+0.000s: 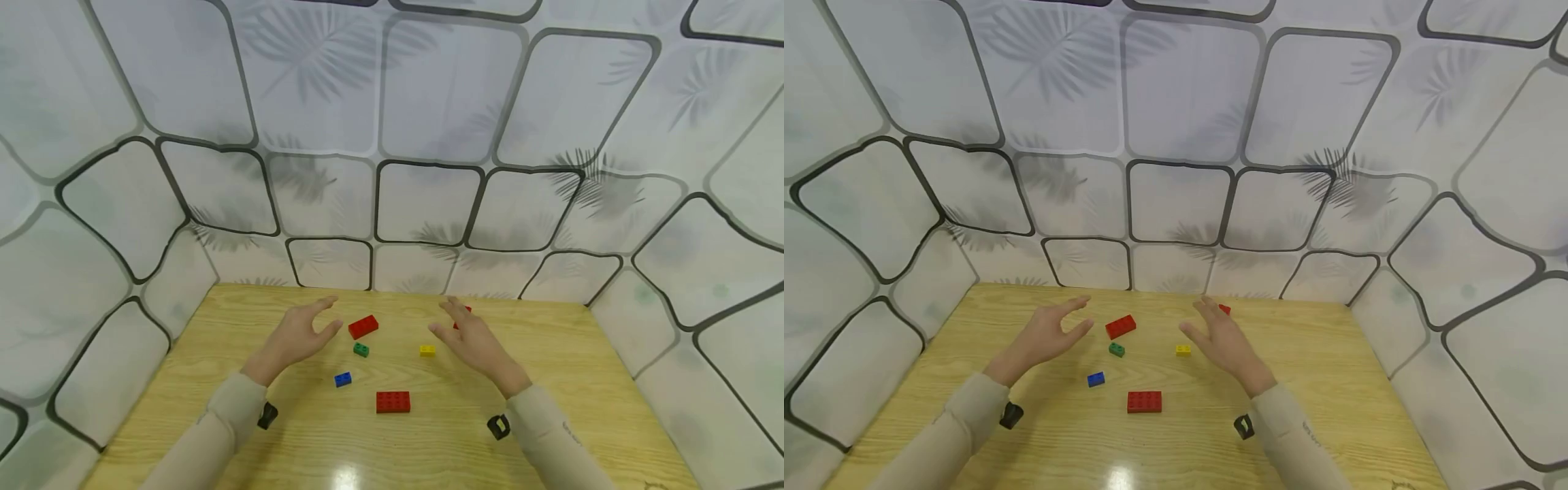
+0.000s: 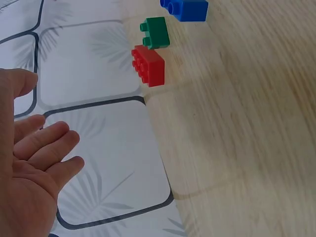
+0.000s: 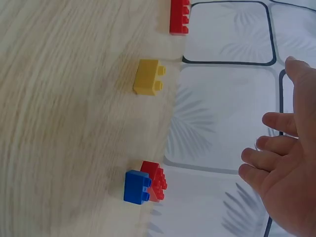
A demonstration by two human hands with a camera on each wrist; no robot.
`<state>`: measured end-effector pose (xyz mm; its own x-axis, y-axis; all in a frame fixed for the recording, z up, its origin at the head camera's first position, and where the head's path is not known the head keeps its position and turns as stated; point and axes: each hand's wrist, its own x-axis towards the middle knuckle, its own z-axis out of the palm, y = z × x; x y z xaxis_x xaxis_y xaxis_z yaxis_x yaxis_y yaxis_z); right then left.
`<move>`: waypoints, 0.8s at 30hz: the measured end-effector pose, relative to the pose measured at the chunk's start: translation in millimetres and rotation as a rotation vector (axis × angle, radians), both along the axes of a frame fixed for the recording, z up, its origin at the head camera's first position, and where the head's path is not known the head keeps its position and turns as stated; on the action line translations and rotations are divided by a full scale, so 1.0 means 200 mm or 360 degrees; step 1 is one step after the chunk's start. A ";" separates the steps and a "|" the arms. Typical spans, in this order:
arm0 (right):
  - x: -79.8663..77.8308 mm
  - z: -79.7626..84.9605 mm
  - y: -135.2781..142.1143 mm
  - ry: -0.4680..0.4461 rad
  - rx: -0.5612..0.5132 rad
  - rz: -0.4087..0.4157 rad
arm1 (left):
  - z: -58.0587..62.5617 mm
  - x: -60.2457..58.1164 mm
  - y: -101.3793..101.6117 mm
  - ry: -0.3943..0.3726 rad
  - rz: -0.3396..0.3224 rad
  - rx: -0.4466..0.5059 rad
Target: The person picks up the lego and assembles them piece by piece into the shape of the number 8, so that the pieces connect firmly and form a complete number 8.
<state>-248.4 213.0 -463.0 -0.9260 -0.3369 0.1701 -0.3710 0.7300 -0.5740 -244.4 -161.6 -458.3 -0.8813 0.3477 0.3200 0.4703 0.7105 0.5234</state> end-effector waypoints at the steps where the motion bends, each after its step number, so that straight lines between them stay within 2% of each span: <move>1: 0.00 -0.01 0.00 -0.0015 -0.0009 0.0007 | -0.01 0.00 0.00 0.0037 0.0006 0.0013; 3: 0.01 -0.01 -0.01 -0.0030 -0.0023 0.0019 | -0.02 0.01 0.01 0.0095 0.0021 0.0057; 6: 0.02 -0.02 -0.03 -0.0021 -0.0024 0.0037 | -0.04 0.02 0.01 0.0103 0.0023 0.0141; 14: 0.06 -0.05 -0.06 0.0023 -0.0086 0.0075 | -0.10 0.04 0.01 -0.0111 -0.0030 0.0295; 24: 0.10 -0.09 -0.09 -0.0006 -0.0101 0.0071 | -0.13 0.06 0.01 -0.0227 -0.0046 0.0304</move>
